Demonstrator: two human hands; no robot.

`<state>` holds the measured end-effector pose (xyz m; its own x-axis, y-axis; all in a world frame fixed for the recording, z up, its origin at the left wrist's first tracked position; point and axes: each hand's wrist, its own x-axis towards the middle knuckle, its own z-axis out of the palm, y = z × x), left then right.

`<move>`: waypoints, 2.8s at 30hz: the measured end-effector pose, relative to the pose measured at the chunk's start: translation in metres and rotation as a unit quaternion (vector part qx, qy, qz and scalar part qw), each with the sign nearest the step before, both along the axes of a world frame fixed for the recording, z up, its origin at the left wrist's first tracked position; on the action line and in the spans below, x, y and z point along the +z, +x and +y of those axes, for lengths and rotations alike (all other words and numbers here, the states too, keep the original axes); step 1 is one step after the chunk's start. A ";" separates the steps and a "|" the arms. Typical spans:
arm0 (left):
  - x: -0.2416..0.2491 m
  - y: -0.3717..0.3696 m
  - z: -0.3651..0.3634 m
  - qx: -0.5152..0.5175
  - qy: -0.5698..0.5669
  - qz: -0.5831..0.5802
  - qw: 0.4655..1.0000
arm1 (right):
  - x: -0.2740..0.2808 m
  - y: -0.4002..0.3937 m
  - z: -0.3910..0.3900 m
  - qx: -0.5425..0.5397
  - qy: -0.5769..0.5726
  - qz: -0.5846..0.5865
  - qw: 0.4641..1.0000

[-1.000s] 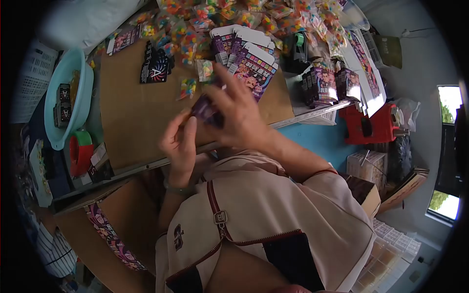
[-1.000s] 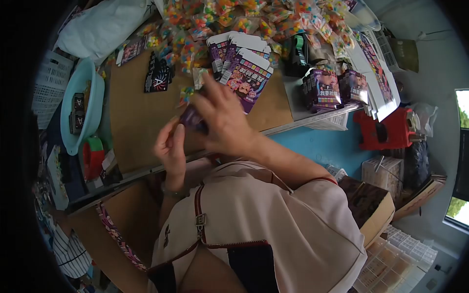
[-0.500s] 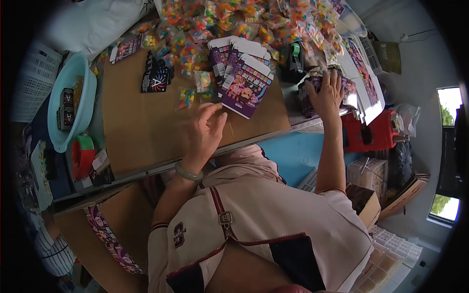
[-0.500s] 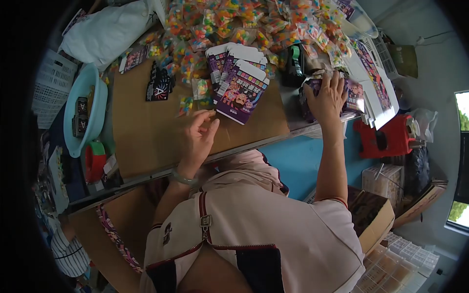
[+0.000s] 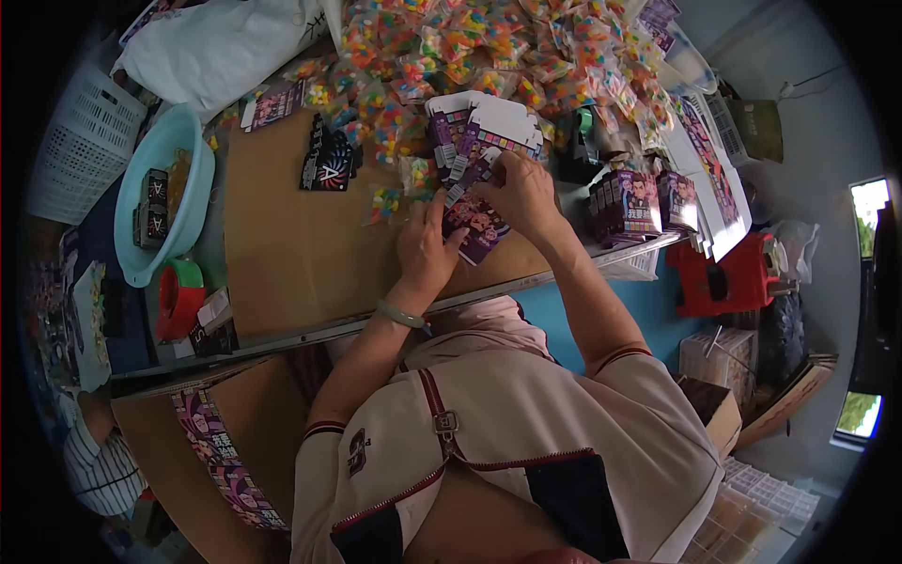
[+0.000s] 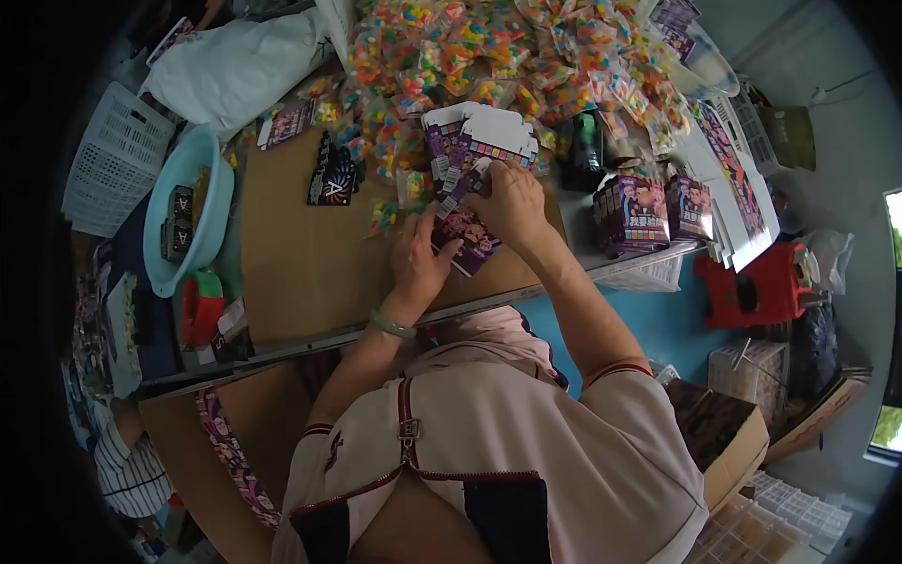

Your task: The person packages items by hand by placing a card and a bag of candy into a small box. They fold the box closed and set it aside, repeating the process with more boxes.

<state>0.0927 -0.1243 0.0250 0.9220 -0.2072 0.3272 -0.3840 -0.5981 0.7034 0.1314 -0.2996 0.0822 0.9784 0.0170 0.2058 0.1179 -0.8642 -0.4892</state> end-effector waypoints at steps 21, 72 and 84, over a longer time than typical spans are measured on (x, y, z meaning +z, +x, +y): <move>0.023 -0.080 0.055 0.111 -0.162 0.013 0.980 | 0.003 -0.056 0.093 0.222 0.359 0.047 0.905; 0.002 -0.124 0.103 0.033 -0.320 0.276 0.906 | -0.016 -0.097 0.057 0.357 0.247 0.174 0.884; -0.001 -0.121 0.101 0.030 -0.402 0.310 0.861 | -0.039 -0.103 0.056 0.240 0.404 0.273 0.839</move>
